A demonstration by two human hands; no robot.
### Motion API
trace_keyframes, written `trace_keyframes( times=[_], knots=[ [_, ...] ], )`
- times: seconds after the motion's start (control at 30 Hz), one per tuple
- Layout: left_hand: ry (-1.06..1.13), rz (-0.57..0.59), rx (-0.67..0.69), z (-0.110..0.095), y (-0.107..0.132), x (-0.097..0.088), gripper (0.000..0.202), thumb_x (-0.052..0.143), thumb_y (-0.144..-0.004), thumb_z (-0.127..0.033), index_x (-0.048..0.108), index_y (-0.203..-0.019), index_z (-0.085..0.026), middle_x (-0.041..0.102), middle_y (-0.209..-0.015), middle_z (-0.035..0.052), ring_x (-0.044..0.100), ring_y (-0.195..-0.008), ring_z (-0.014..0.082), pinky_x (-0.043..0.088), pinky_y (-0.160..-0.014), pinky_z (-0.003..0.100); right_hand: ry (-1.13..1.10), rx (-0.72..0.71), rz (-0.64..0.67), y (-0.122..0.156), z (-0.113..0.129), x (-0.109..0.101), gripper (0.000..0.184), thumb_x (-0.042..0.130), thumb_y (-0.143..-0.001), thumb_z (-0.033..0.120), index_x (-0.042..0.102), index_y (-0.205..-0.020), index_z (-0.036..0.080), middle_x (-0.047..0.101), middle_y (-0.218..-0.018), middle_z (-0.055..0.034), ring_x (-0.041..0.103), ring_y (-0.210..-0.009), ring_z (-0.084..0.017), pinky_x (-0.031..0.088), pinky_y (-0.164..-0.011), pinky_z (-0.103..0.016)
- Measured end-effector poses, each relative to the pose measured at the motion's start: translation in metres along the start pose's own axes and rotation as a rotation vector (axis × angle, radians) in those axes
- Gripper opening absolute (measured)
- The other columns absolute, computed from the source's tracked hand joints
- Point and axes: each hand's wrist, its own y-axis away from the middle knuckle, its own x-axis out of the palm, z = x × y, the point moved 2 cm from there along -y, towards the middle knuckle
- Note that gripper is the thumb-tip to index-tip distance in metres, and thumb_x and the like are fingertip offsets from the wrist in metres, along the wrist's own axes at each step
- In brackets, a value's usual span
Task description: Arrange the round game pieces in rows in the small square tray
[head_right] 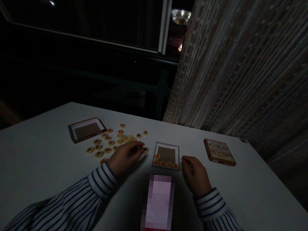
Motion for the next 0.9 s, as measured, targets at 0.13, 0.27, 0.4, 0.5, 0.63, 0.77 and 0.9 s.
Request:
trace_keyframes(
  times=[0.13, 0.27, 0.4, 0.5, 0.63, 0.77, 0.9],
  knots=[
    [-0.137, 0.041, -0.035, 0.021, -0.010, -0.020, 0.026, 0.048, -0.074, -0.030, 0.060, -0.093, -0.017, 0.063, -0.093, 0.0064, 0.057, -0.087, 0.0181, 0.044, -0.079, 0.031, 0.007, -0.029, -0.035, -0.004, 0.006, -0.005, 0.025, 0.042, -0.081, 0.032, 0.058, -0.094, 0.017, 0.061, -0.092, -0.0086, 0.056, -0.085, -0.019, 0.046, -0.076, -0.035],
    [-0.263, 0.039, -0.065, 0.045, -0.012, -0.032, 0.028, 0.044, -0.075, -0.031, 0.059, -0.095, -0.017, 0.061, -0.098, 0.0073, 0.057, -0.089, 0.0191, 0.044, -0.079, 0.030, 0.062, -0.094, -0.003, -0.011, 0.021, -0.009, 0.024, 0.042, -0.081, 0.029, 0.058, -0.094, 0.017, 0.060, -0.092, -0.0086, 0.055, -0.087, -0.019, 0.045, -0.078, -0.035],
    [-0.402, 0.053, -0.093, 0.059, -0.007, -0.039, 0.030, 0.043, -0.076, -0.032, 0.059, -0.095, -0.017, 0.061, -0.098, 0.0088, 0.056, -0.089, 0.0215, 0.042, -0.078, 0.032, 0.121, -0.153, 0.055, -0.023, 0.042, -0.010, 0.023, 0.041, -0.082, 0.029, 0.058, -0.093, 0.016, 0.060, -0.089, -0.0083, 0.054, -0.085, -0.019, 0.044, -0.077, -0.034],
    [-0.477, 0.050, -0.116, 0.065, -0.003, -0.044, 0.029, 0.045, -0.075, -0.033, 0.060, -0.093, -0.017, 0.061, -0.097, 0.0092, 0.055, -0.089, 0.0225, 0.042, -0.077, 0.032, 0.145, -0.198, 0.100, -0.035, 0.058, -0.005, 0.025, 0.041, -0.082, 0.029, 0.058, -0.095, 0.017, 0.060, -0.089, -0.0078, 0.054, -0.085, -0.019, 0.044, -0.077, -0.034],
    [-0.516, 0.053, -0.116, 0.069, -0.001, -0.044, 0.027, 0.043, -0.076, -0.035, 0.061, -0.088, -0.018, 0.061, -0.092, 0.0084, 0.055, -0.089, 0.0224, 0.041, -0.078, 0.033, 0.155, -0.285, 0.164, -0.055, 0.084, 0.012, 0.024, 0.041, -0.081, 0.027, 0.058, -0.096, 0.017, 0.060, -0.090, -0.0074, 0.054, -0.085, -0.018, 0.043, -0.076, -0.034],
    [-0.510, 0.056, -0.105, 0.069, -0.001, -0.041, 0.027, 0.042, -0.077, -0.034, 0.063, -0.084, -0.018, 0.061, -0.091, 0.0082, 0.054, -0.090, 0.0222, 0.039, -0.082, 0.034, 0.171, -0.335, 0.255, -0.072, 0.111, 0.038, 0.024, 0.041, -0.081, 0.025, 0.059, -0.096, 0.018, 0.061, -0.093, -0.0070, 0.053, -0.088, -0.018, 0.040, -0.079, -0.032],
    [-0.534, 0.060, -0.144, 0.066, 0.000, -0.039, 0.026, 0.044, -0.075, -0.033, 0.064, -0.083, -0.018, 0.060, -0.096, 0.0100, 0.052, -0.095, 0.0247, 0.039, -0.083, 0.036, 0.200, -0.367, 0.355, -0.085, 0.127, 0.064, 0.026, 0.039, -0.083, 0.025, 0.060, -0.095, 0.017, 0.061, -0.094, -0.0063, 0.052, -0.091, -0.017, 0.038, -0.081, -0.029]
  ],
)
